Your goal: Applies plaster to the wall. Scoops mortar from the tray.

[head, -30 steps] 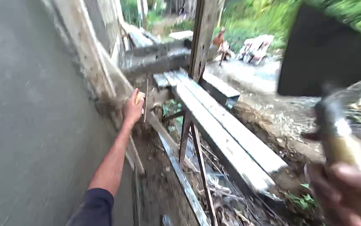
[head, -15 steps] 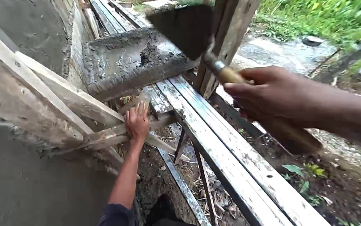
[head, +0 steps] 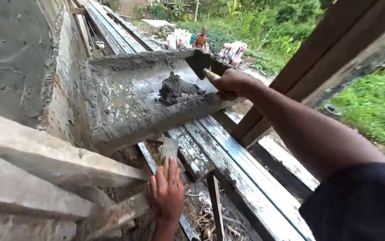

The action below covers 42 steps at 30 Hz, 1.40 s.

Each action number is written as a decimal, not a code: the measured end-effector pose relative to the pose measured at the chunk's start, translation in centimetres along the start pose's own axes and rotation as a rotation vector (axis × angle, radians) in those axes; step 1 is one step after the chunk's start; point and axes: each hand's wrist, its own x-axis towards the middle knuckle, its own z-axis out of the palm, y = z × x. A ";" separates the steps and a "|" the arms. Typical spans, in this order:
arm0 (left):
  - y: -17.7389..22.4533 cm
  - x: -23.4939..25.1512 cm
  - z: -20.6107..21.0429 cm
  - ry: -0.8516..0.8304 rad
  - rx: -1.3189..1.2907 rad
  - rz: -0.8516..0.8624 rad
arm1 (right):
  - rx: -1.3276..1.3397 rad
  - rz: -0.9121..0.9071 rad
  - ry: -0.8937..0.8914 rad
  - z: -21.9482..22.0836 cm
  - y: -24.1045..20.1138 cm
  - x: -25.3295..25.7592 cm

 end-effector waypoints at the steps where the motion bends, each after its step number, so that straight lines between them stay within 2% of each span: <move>1: 0.0 -0.1 -0.1 0.002 -0.013 -0.009 | -0.036 0.024 0.018 0.2 0.1 1.3; 4: -0.1 -0.2 -0.1 0.016 -0.047 -0.021 | -0.075 0.060 0.008 0.1 0.7 4.1; 7: -0.1 -0.2 -0.2 0.029 -0.051 -0.033 | -0.186 0.013 -0.090 -0.4 0.5 4.7; 11: 0.0 -0.2 -0.4 0.036 -0.075 -0.046 | -0.449 -0.107 -0.237 0.2 -1.3 1.1; 15: 0.2 -0.3 -0.5 0.039 -0.101 -0.044 | -0.591 -0.047 -0.291 -0.4 -1.2 -4.2; 17: 0.0 -0.2 -0.5 0.030 -0.110 -0.033 | -0.544 -0.043 -0.278 -2.3 -1.1 -6.2; 19: -0.2 -0.4 -0.6 0.010 -0.120 -0.026 | -0.480 -0.058 -0.180 -3.6 -0.7 -6.5; 21: -0.2 -0.4 -0.9 -0.008 -0.141 -0.027 | -0.488 -0.050 -0.051 -3.5 -0.2 -4.9; 24: -0.2 -0.3 -1.0 -0.012 -0.145 -0.028 | -0.557 0.074 0.075 -2.6 0.2 -1.3; 28: -0.3 -0.3 -1.0 -0.009 -0.136 -0.034 | -0.492 0.272 -0.073 -2.7 0.7 -0.4; 30: -0.4 -0.4 -1.0 -0.013 -0.130 -0.036 | -0.411 0.281 -0.185 -2.9 0.8 -1.5; 32: -0.2 -0.2 -0.7 -0.001 -0.126 -0.045 | -0.343 0.293 -0.260 -2.3 -1.0 -3.3; 37: -0.3 -0.2 -0.9 -0.001 -0.144 -0.048 | -0.166 0.314 -0.326 -1.7 -2.4 -8.1; 42: -0.2 -0.2 -0.9 -0.005 -0.138 -0.063 | 0.063 0.250 -0.411 -1.5 -1.3 -10.1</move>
